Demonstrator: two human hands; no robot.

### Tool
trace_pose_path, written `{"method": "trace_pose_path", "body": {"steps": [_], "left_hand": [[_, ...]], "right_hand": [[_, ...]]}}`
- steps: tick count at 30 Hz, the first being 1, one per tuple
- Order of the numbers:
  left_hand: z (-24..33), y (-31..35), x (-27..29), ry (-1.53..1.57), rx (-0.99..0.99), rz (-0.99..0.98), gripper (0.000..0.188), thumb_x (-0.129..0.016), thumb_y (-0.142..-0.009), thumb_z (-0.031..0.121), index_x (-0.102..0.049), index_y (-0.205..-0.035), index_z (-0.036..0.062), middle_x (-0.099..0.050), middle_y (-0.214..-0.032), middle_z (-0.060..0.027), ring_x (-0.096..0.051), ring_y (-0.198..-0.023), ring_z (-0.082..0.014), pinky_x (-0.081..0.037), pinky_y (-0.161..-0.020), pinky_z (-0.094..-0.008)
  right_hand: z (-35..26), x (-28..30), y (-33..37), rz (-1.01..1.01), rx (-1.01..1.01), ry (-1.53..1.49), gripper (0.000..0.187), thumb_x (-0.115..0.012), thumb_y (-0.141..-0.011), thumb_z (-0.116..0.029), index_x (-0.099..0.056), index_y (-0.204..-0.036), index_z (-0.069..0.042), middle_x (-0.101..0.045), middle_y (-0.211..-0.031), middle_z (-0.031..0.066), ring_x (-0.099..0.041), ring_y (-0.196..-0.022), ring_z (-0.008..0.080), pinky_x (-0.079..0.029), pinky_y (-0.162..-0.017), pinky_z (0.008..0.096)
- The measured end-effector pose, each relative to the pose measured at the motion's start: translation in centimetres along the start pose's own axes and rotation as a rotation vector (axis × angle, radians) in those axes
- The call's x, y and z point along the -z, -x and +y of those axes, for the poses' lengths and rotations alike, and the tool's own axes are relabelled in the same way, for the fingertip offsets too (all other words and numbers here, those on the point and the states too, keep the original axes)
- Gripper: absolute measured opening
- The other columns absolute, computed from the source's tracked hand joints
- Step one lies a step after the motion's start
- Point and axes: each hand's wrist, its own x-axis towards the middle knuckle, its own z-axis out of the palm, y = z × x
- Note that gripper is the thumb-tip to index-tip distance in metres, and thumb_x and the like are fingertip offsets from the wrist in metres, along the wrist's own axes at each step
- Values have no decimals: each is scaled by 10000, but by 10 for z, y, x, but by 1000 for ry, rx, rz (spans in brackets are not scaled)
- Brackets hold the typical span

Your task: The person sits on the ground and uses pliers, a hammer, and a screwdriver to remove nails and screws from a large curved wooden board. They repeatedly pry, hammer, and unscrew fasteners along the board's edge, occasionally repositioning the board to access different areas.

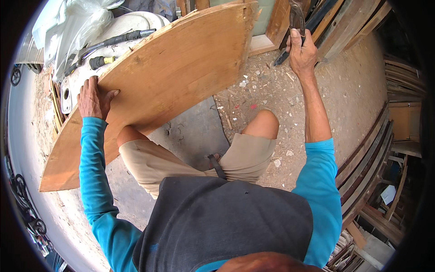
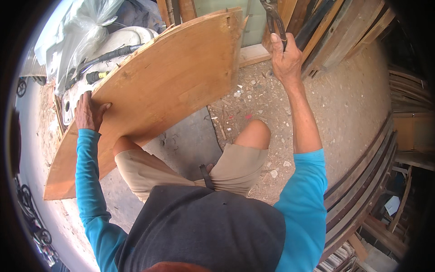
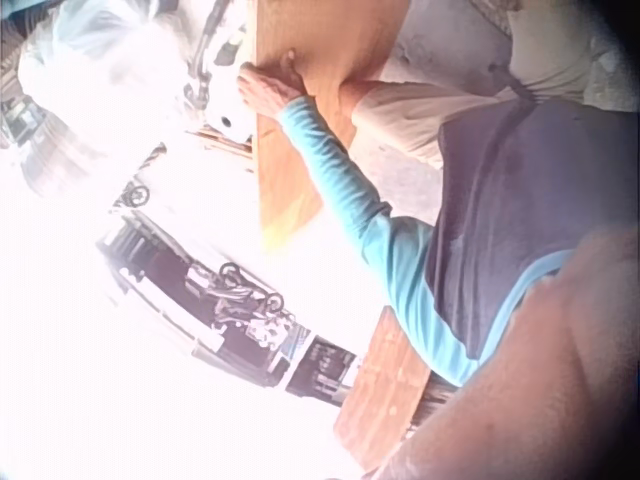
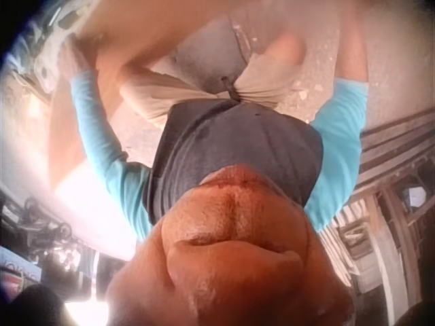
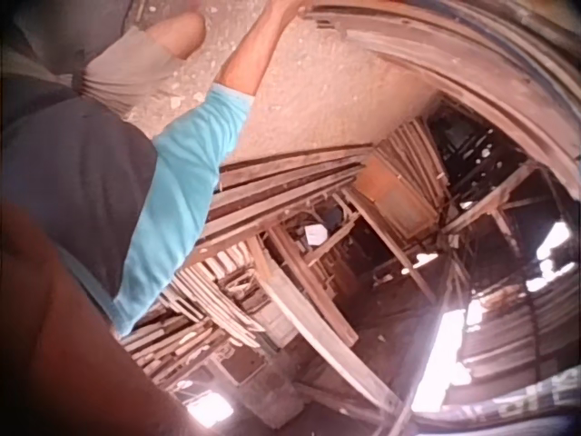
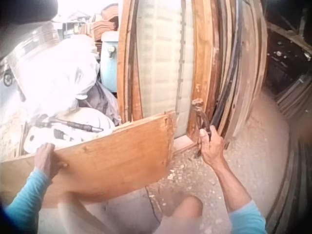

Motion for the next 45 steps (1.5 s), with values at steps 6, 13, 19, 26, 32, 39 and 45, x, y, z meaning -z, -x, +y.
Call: {"method": "trace_pose_path", "body": {"steps": [6,13,19,26,32,39,45], "left_hand": [[1,-3,0,-6,16,-21,698,-885,-710,458,-557,-1192,74,-614,-1071,-121,-596,-1027,-366,-459,-864,-493],[0,4,1,-3,53,-36,678,-882,-719,455,-557,-1179,77,-622,-1108,-122,-593,-1057,-358,-459,-891,-506],[0,-1,-1,9,27,-12,713,-882,-703,483,-557,-1195,84,-624,-1113,-123,-594,-1052,-357,-460,-885,-498],[0,-1,1,-3,20,-18,703,-882,-730,440,-570,-1233,62,-640,-1124,-134,-599,-1054,-369,-466,-890,-486],[1,-1,1,-13,22,-23,701,-879,-730,443,-569,-1235,67,-643,-1122,-128,-601,-1060,-363,-466,-888,-482],[2,0,2,-6,19,-3,685,-880,-714,452,-566,-1195,80,-619,-1105,-109,-591,-1061,-347,-458,-881,-479],[1,0,-2,8,3,17,677,-881,-708,456,-567,-1179,85,-610,-1095,-102,-592,-1053,-340,-457,-876,-479]], "right_hand": [[46,5,-33,-632,-422,621,430,-598,-1040,-400,-664,-1062,24,-744,-925,218,-743,-867,384,-551,-725,485],[11,-14,31,-262,-586,-136,311,-604,-1042,-321,-679,-1082,-21,-678,-788,61,-697,-746,137,-542,-675,294],[21,-2,35,-506,-789,-608,364,-604,-1042,-297,-634,-1218,21,-740,-948,132,-725,-756,175,-551,-729,285],[-7,11,23,-593,-669,-615,518,-551,-1000,-167,-478,-1490,-16,-711,-1161,194,-753,-912,236,-638,-694,292],[-17,11,-8,-808,-555,-348,610,-509,-975,-137,-393,-1567,-46,-601,-1352,233,-701,-1096,282,-664,-838,325],[-6,16,-38,-818,-525,-140,607,-514,-971,-185,-420,-1560,-72,-687,-1139,141,-739,-951,249,-673,-756,318],[-17,25,-53,-879,-487,-2,578,-522,-974,-155,-440,-1527,-8,-714,-1068,158,-713,-906,193,-647,-710,270]]}}
